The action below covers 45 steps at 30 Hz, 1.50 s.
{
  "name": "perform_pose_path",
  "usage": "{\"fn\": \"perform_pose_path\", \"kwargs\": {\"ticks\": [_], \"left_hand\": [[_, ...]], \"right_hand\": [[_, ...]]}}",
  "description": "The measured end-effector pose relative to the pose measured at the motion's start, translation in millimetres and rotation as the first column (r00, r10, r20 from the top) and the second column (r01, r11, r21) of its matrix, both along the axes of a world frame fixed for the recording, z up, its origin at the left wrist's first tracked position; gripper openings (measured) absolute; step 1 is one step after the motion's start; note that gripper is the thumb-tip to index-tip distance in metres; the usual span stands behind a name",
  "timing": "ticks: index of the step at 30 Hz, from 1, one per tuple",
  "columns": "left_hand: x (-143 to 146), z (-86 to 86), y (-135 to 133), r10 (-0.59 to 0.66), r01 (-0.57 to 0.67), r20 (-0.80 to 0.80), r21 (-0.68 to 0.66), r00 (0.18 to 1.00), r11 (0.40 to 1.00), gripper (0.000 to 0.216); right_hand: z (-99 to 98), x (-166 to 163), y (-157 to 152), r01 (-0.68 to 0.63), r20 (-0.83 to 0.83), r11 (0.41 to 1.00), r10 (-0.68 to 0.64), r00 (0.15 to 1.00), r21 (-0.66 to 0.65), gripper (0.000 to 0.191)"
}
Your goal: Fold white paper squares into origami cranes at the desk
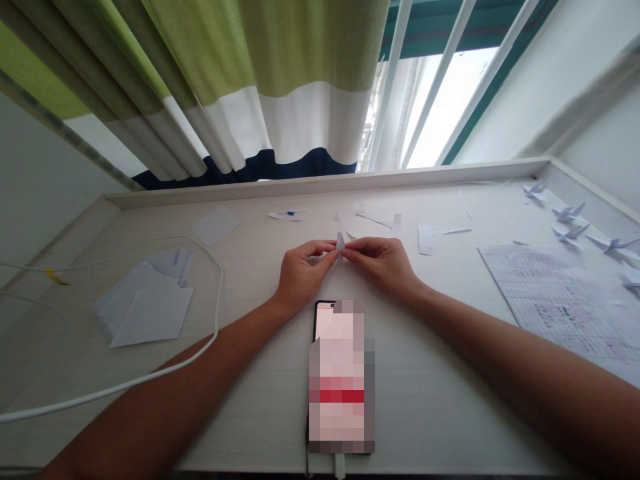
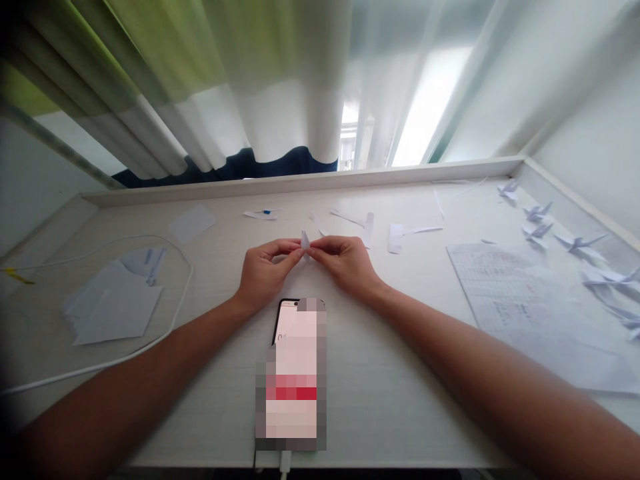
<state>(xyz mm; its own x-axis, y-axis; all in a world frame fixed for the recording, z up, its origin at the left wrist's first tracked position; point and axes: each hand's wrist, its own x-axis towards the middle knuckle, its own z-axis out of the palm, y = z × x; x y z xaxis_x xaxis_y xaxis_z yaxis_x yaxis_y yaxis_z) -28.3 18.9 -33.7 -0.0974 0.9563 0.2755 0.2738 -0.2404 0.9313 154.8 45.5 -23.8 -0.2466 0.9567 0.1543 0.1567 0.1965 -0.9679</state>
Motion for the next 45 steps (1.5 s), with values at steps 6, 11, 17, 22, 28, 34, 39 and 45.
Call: {"fn": "perform_pose_path", "kwargs": {"ticks": [6,11,17,22,28,34,39,45], "left_hand": [[-1.5,-1.8,1.4,0.007,-0.006,-0.02,0.04,1.0,0.999,0.01],[-2.8,-2.3,2.1,-0.052,0.051,0.016,0.049,0.999,0.997,0.011],[-2.6,1.4,1.8,-0.045,0.047,-0.026,0.083,0.999,0.995,0.009],[-1.9,2.2,0.4,-0.017,0.024,-0.068,0.11,0.998,0.994,0.006],[-1.3,1.5,-1.5,0.004,0.004,-0.078,0.101,0.997,0.995,0.007],[-1.0,-2.1,0.6,-0.042,0.043,-0.012,0.081,0.999,0.996,0.007],[-2.0,-5.4,2.8,-0.139,0.158,0.172,-0.103,0.975,0.982,0.018],[-3.9,-6.1,4.6,-0.163,0.192,0.235,-0.106,0.958,0.976,0.02]], "right_hand": [[-2.1,-0.3,1.5,0.003,0.004,1.0,-0.003,1.0,0.016,0.017],[-1.8,0.2,3.1,-0.056,-0.039,0.998,0.055,0.998,-0.033,0.025],[0.7,0.3,3.3,-0.085,-0.09,0.993,0.077,0.993,-0.087,0.037],[1.7,0.2,1.7,-0.057,-0.093,0.995,0.05,0.994,-0.08,0.037],[0.6,-1.3,1.4,-0.035,-0.094,0.997,0.029,0.995,-0.07,0.038],[2.6,-1.5,0.9,-0.02,-0.038,0.999,0.019,0.999,-0.028,0.039],[3.3,-0.5,0.1,-0.047,-0.035,0.999,0.047,0.998,0.011,0.036],[0.0,0.5,1.4,-0.068,-0.038,0.998,0.068,0.997,0.002,0.037]]}}
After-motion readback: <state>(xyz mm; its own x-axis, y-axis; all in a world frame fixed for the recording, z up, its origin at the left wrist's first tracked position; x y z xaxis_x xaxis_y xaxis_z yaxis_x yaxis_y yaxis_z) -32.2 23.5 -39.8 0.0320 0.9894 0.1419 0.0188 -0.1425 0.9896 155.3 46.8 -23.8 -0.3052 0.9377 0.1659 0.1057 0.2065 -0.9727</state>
